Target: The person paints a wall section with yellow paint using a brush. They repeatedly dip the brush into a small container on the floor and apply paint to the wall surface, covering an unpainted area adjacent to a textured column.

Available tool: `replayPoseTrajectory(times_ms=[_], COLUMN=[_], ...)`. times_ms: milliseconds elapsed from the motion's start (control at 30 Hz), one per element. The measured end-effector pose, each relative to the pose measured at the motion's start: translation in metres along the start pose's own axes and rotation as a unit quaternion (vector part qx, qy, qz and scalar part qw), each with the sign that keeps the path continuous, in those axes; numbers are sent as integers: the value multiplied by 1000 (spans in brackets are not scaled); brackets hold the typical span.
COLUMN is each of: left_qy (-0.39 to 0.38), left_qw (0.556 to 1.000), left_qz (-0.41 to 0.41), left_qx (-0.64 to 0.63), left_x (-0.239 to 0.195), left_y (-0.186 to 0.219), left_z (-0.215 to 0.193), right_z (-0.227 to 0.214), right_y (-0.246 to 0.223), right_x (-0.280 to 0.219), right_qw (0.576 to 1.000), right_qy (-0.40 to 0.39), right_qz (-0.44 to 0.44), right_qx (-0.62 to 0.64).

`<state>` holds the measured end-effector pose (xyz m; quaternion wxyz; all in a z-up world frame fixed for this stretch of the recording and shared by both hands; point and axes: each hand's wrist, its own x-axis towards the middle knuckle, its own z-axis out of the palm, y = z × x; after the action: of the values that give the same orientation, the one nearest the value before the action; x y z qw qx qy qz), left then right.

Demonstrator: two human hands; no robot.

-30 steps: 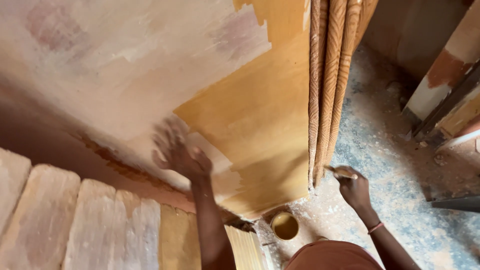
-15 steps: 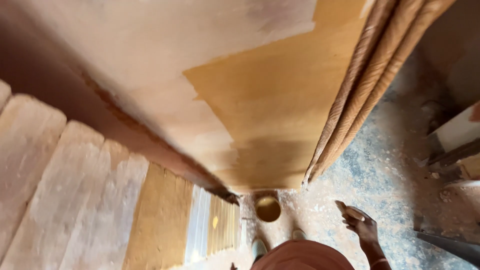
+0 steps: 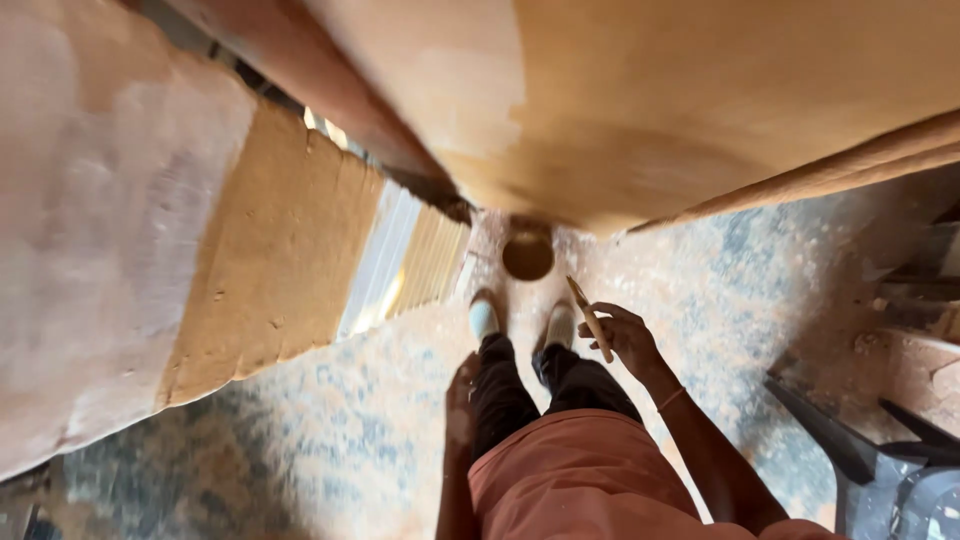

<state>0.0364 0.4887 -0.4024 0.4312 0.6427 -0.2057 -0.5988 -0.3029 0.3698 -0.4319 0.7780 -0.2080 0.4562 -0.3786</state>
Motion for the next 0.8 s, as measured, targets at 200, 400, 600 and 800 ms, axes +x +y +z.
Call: replayPoseTrajectory(times_ms=[200, 400, 600, 800], left_qy=[-56, -52, -70, -68], left_qw=[995, 993, 988, 966], left_qz=[-51, -87, -120, -241], left_qx=[63, 56, 73, 71], left_x=[-26, -5, 18, 19], left_y=[-17, -51, -90, -128], left_z=[39, 57, 56, 50], right_z=[34, 1, -48, -109], right_y=[31, 128, 234, 292], right_x=[17, 73, 190, 334], right_qw=[970, 960, 963, 896], right_qy=[39, 58, 113, 204], right_qz=[154, 209, 126, 40], right_qx=[-185, -176, -211, -392])
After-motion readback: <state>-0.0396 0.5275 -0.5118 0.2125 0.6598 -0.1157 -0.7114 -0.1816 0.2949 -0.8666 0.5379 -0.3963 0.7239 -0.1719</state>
